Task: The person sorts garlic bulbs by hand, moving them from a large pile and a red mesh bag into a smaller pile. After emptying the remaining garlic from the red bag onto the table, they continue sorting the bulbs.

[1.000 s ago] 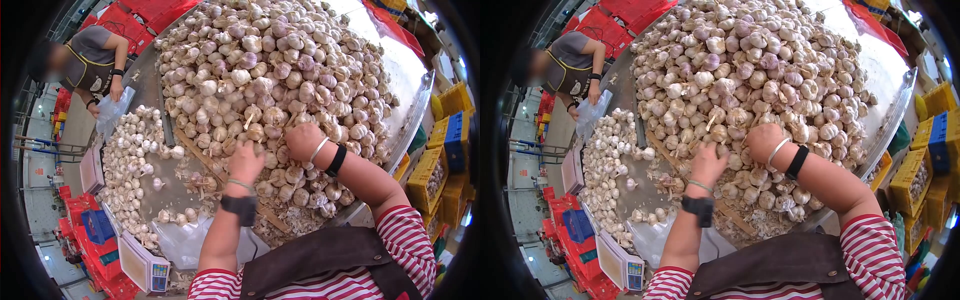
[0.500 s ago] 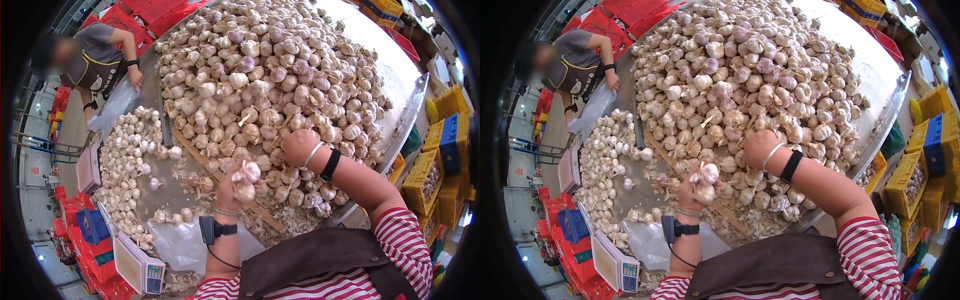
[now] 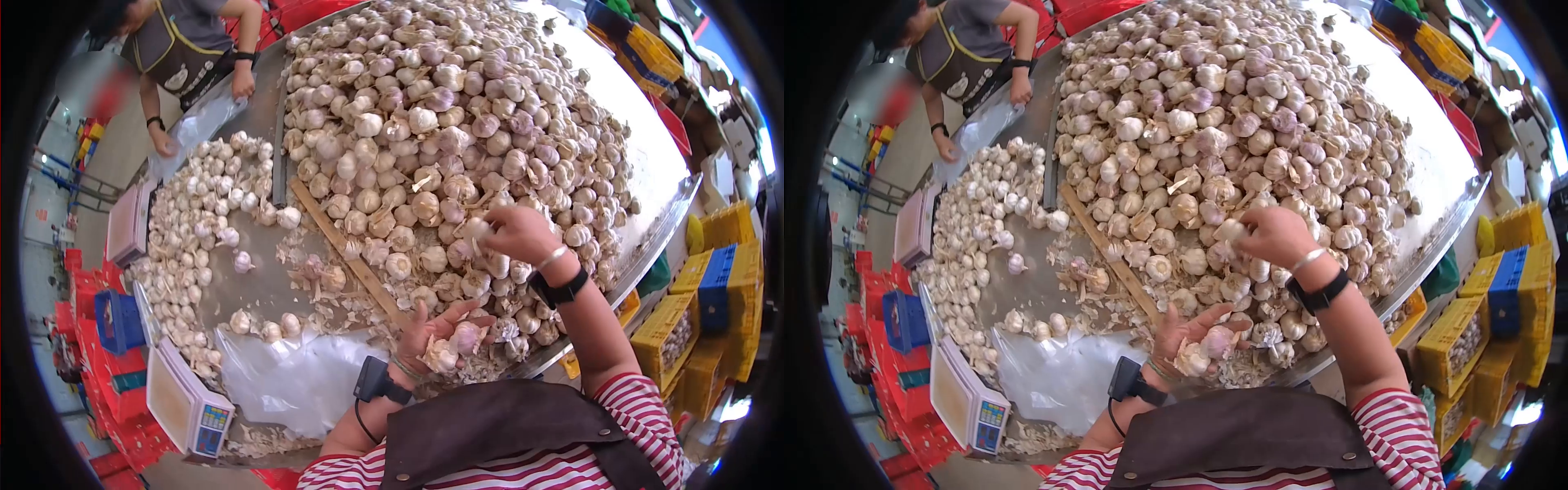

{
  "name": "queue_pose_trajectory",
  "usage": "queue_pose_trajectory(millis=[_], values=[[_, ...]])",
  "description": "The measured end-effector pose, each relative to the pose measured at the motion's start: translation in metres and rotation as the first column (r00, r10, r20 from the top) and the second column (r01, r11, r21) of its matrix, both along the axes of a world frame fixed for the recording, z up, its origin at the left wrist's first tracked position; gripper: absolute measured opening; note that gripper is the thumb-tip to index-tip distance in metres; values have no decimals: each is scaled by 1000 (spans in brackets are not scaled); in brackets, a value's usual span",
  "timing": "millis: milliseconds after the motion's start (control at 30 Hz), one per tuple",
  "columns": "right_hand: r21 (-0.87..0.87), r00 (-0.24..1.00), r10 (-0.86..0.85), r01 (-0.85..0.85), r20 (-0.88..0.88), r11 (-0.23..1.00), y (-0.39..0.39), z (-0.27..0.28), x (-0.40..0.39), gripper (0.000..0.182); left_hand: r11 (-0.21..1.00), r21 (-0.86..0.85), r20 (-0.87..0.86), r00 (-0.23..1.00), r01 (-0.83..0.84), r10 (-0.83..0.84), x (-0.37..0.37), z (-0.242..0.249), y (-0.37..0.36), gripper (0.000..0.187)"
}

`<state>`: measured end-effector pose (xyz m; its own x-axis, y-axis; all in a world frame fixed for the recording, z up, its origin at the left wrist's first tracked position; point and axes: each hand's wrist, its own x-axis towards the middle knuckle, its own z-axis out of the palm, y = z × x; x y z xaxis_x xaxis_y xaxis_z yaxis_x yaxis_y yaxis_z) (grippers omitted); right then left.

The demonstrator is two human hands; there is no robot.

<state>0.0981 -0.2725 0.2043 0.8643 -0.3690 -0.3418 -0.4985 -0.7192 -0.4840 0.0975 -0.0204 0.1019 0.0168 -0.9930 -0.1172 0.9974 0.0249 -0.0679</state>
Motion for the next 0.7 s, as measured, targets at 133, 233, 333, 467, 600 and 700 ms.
queue_pose_trajectory(millis=[133, 233, 333, 467, 600, 700], values=[[196, 951, 280, -301, 130, 933, 63, 25, -7, 33, 993, -111, 99, 993, -49, 60, 11, 10, -7, 110], [160, 770, 393, -530, 503, 833, 91, 6, 1, 55, 954, 112, 39, 960, -278, 276, 13, -15, 9, 95], [43, 792, 215, -290, 571, 956, 59, -23, 34, 52, 921, -239, -452, 875, -307, 174, 61, -25, 43, 81], [-256, 901, 229, -139, 368, 957, -1, -52, 64, 46, 629, -124, -172, 641, -767, 748, 155, 20, 132, 74], [-258, 902, 319, -247, 292, 934, -13, -69, 68, 46, -397, 163, 964, 61, -903, 258, 222, 55, 203, 59], [-130, 965, 134, -106, 226, 986, -12, -68, 71, 47, -284, -175, 953, -90, -943, -289, 222, 37, 180, 35]])
